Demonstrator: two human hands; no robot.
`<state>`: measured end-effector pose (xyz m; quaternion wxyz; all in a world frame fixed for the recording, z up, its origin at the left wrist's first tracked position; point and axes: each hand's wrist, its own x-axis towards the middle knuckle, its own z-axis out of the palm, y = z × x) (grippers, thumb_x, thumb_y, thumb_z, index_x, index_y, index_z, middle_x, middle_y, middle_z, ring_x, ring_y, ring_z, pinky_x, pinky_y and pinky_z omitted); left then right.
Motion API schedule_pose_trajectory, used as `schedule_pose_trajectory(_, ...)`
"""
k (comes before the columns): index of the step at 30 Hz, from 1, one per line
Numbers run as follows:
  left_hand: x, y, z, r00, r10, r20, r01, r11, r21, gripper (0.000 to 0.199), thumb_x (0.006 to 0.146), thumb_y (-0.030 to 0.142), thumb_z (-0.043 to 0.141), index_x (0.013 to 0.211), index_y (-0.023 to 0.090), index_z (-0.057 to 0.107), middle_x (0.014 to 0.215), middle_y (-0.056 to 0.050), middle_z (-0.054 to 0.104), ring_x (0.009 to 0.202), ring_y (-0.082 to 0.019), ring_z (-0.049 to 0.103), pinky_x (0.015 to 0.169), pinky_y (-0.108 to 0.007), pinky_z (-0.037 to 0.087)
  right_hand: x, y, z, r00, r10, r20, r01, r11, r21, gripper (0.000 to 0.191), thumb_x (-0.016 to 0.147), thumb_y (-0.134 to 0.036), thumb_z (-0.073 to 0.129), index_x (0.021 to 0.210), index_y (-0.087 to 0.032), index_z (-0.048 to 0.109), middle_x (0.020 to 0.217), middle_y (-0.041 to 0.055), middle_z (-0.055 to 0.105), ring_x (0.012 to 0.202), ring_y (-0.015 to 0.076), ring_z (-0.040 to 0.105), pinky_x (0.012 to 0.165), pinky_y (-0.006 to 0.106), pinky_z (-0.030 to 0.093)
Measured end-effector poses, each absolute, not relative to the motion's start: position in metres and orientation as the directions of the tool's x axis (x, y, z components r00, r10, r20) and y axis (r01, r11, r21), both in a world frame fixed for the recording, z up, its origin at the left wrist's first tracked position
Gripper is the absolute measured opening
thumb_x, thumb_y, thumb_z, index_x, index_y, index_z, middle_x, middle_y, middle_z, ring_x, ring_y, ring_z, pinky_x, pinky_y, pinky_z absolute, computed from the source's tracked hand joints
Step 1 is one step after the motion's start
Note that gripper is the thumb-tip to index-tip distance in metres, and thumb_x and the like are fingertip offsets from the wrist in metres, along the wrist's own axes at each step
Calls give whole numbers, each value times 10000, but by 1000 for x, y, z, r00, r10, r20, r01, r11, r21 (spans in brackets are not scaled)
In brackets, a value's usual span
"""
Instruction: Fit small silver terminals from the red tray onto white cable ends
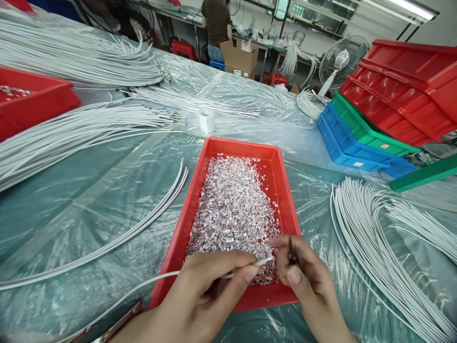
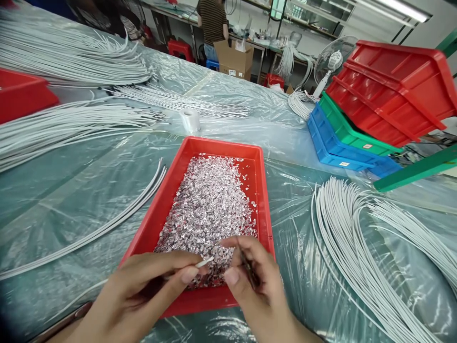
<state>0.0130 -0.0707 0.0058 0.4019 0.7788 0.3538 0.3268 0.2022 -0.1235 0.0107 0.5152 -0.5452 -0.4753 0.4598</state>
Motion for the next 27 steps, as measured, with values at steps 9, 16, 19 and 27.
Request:
schedule_pose_trajectory(9,15,-66,-3,669,737,102,268,-366,891,245,884,258,608,1122,228,662,992,-36,738,840,-156,701,713,-225,593,218,-127,15,-83,947,309,543,303,-783,344,863,-167,684,1119,-373,585,660,-58,581,477,116,451,467,245,398)
schedule_pose_trajectory(16,27,-59,18,739,667,95,262,-415,871,209,906,191,549,1007,252,722,667,36,710,566,-110,633,508,-161,519,228,-131,16,-136,966,222,578,259,-774,302,873,-187,672,1106,-354,577,822,-37,697,616,146,607,564,275,469)
schedule_pose_trajectory(19,29,-56,23,764,640,85,233,-396,888,237,915,187,534,1059,253,710,684,31,715,556,-106,627,514,-164,511,230,-131,18,-160,971,179,564,239,-790,289,876,-184,664,1107,-336,580,814,-40,690,636,139,618,601,278,461)
schedule_pose_trajectory(27,29,-58,13,804,592,59,246,-421,873,240,945,168,470,1015,216,695,756,-3,715,638,-122,666,607,-188,524,232,-124,21,-188,980,62,481,147,-865,318,783,-6,611,967,-266,598,712,-76,604,553,81,498,527,227,354)
